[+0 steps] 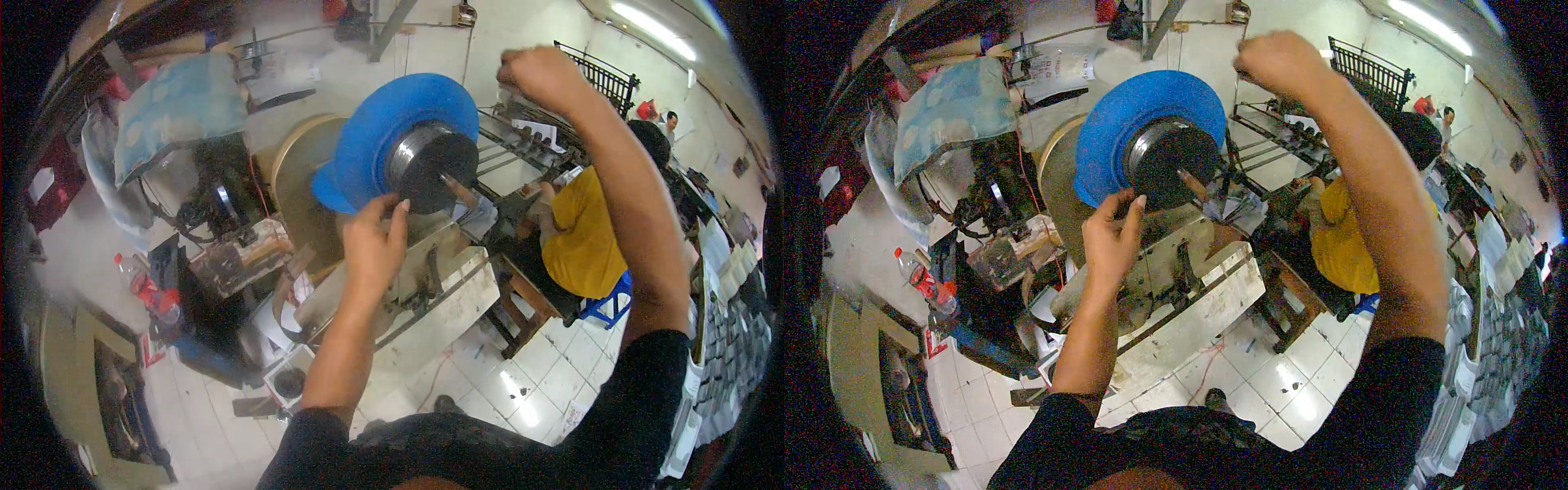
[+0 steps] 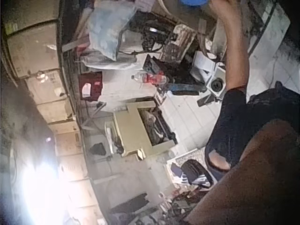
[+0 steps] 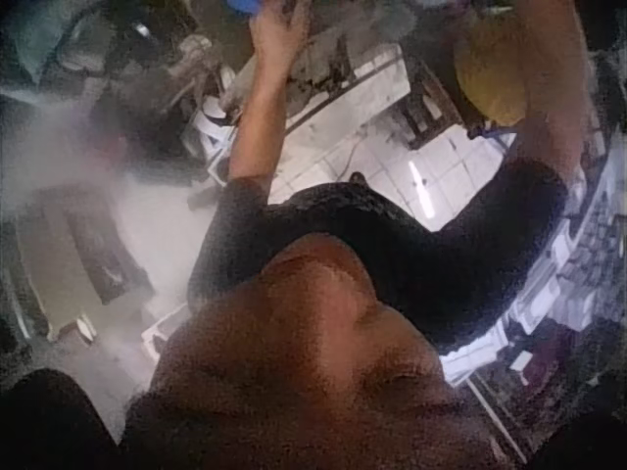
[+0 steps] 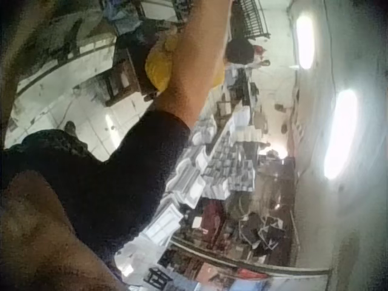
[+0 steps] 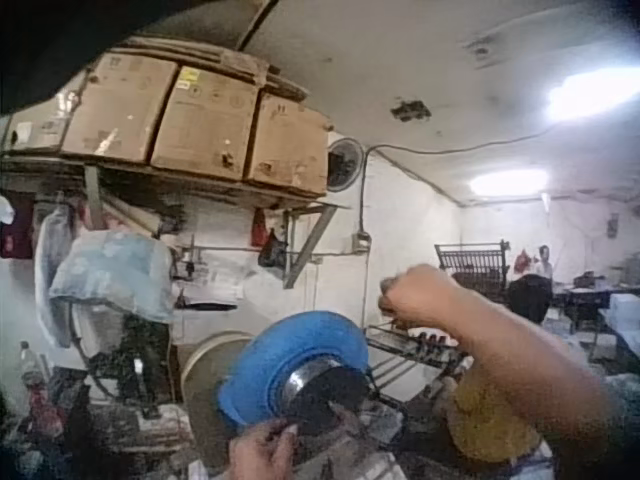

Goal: The person unwinds wire from a spool and threads it into a binding machine, cutting and guiding the wire through the mechanism using pliers and by hand.

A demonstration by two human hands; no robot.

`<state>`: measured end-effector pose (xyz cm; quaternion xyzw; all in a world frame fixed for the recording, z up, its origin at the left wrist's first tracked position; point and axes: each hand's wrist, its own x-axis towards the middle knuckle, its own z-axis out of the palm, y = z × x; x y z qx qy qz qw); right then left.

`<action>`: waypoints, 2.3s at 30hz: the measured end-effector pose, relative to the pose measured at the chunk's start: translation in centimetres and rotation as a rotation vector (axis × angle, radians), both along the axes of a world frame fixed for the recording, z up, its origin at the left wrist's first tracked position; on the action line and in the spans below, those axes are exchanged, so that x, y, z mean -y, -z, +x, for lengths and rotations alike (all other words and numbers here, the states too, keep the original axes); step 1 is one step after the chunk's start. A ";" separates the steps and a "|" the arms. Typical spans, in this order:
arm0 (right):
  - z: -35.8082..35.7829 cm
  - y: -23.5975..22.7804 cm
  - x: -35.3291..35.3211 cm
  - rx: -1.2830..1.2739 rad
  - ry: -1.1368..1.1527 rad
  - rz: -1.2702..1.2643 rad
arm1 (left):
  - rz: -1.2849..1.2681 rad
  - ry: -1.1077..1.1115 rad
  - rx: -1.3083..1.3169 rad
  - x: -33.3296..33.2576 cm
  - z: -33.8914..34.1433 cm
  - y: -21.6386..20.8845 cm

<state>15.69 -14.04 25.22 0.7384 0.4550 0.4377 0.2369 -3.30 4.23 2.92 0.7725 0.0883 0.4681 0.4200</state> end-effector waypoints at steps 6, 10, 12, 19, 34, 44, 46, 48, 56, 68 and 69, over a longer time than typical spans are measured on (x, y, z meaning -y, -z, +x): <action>-12.1 -2.4 -7.6 -0.099 0.115 -0.093 | 0.030 -0.031 0.071 -0.2 0.4 0.6; -16.1 0.2 -11.6 -0.067 0.088 -0.087 | 0.014 0.010 0.085 -0.7 1.0 1.0; -17.4 2.1 -12.7 -0.064 0.068 -0.131 | -0.005 0.076 0.140 -0.7 0.7 0.5; -22.1 9.3 -14.4 -0.397 0.200 0.049 | -0.285 0.417 0.406 -2.2 4.0 2.7; -20.8 23.7 -10.9 -0.748 -0.039 0.739 | -0.783 0.849 0.032 -4.0 1.7 -1.1; -16.5 32.0 -5.2 -1.446 -0.588 1.538 | 0.146 0.001 0.181 -0.3 1.3 -0.3; -15.6 35.0 -2.2 -1.726 -0.710 1.649 | 0.160 -0.066 0.148 0.0 1.6 0.4; -14.7 37.4 1.1 -2.009 -0.845 1.741 | 0.164 -0.149 0.139 0.2 1.1 0.7; -10.8 56.9 16.3 -2.476 0.075 2.496 | 0.048 -0.183 0.084 1.2 2.0 0.8; -16.2 77.9 36.0 -1.377 0.701 2.977 | -0.176 -0.128 0.086 2.5 3.3 0.3; -14.2 73.1 34.1 -1.519 0.583 3.058 | -0.169 -0.179 0.090 2.3 2.3 0.5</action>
